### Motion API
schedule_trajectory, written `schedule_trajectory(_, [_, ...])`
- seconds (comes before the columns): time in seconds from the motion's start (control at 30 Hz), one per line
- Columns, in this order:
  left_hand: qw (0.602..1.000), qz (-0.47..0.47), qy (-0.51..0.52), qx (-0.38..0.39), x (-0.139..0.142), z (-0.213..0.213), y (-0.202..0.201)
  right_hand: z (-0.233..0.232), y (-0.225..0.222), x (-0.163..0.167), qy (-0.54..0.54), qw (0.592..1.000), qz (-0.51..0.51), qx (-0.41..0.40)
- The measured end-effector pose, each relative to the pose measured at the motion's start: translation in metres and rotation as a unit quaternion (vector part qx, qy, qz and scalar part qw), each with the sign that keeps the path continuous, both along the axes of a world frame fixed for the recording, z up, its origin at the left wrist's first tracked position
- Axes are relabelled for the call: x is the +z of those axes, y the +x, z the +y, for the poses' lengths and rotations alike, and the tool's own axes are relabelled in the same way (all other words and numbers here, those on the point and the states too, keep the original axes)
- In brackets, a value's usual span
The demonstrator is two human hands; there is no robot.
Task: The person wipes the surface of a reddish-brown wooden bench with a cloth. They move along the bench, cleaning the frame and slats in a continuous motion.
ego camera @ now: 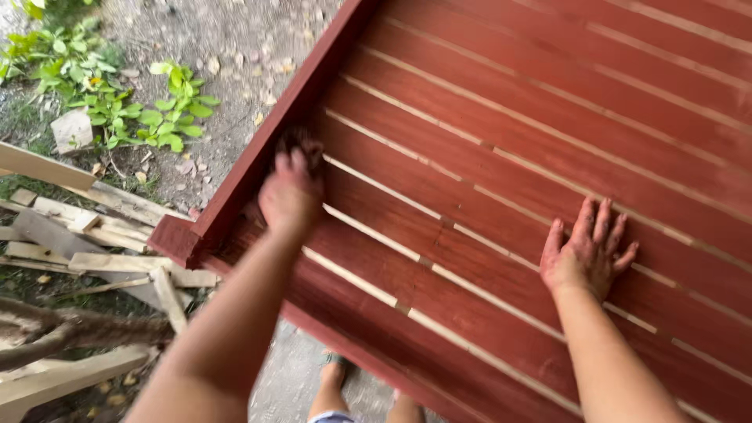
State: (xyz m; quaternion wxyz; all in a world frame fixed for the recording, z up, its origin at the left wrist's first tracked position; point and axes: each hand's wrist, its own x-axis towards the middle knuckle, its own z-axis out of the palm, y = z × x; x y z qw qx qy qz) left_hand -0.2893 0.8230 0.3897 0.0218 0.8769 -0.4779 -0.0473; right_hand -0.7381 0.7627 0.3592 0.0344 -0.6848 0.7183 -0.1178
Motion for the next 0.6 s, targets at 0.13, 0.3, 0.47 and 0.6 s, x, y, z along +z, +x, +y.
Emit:
schedule_trajectory(0.13, [0.99, -0.004, -0.088, -0.107, -0.009, 0.031, -0.104, -0.002, 0.0, 0.0, 0.003, 1.0, -0.003, 0.006])
schedule_trajectory(0.3, [0.941, 0.12, 0.072, -0.308, 0.011, 0.065, -0.26, -0.003, 0.001, 0.0, 0.002, 1.0, 0.0, 0.01])
schedule_trajectory(0.47, [0.943, 0.12, 0.079, -0.299, -0.007, 0.062, -0.221, -0.008, -0.003, 0.0, 0.018, 1.0, 0.006, 0.016])
schedule_trajectory(0.6, [0.996, -0.005, 0.009, -0.091, -0.022, 0.035, -0.077, -0.011, -0.004, -0.004, 0.024, 0.999, 0.017, 0.013])
